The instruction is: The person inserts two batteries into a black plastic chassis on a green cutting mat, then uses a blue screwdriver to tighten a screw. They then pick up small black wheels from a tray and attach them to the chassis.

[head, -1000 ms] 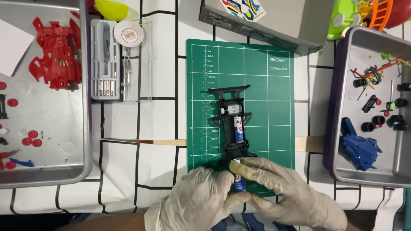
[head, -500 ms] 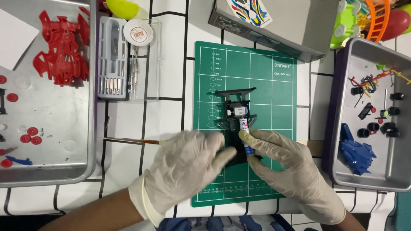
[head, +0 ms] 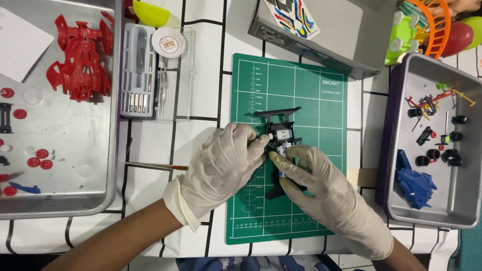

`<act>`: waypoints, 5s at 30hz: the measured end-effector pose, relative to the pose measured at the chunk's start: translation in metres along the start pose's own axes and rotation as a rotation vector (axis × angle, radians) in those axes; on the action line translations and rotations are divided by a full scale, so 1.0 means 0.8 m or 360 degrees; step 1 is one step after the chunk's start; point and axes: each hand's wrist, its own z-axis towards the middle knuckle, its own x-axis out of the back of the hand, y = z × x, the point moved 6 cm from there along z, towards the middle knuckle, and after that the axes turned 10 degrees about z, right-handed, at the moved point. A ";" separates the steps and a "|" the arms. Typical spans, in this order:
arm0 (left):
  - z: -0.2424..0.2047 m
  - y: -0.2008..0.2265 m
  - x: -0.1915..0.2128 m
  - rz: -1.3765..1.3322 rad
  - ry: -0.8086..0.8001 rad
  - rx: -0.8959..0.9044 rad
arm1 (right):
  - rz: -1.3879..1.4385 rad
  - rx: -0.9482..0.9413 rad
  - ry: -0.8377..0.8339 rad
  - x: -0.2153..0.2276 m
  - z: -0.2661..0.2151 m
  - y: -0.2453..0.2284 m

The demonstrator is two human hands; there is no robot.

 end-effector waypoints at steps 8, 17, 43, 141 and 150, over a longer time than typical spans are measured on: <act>-0.003 0.005 -0.008 -0.0078 -0.0028 -0.0050 | 0.0091 -0.0161 0.0265 0.007 0.001 0.009; 0.037 0.010 0.036 0.0178 0.0127 -0.0249 | 0.0046 0.0037 0.0448 0.026 -0.025 0.013; 0.138 0.031 -0.005 -0.0716 -0.1402 -0.0438 | -0.0112 0.0220 0.0592 0.039 -0.031 0.053; 0.065 0.032 -0.021 -0.2621 -0.1245 0.1019 | -0.0425 -0.1458 0.0961 0.221 -0.256 0.163; 0.064 0.033 -0.022 -0.2540 -0.1220 0.1069 | -0.0013 -0.1713 0.0862 0.280 -0.198 0.172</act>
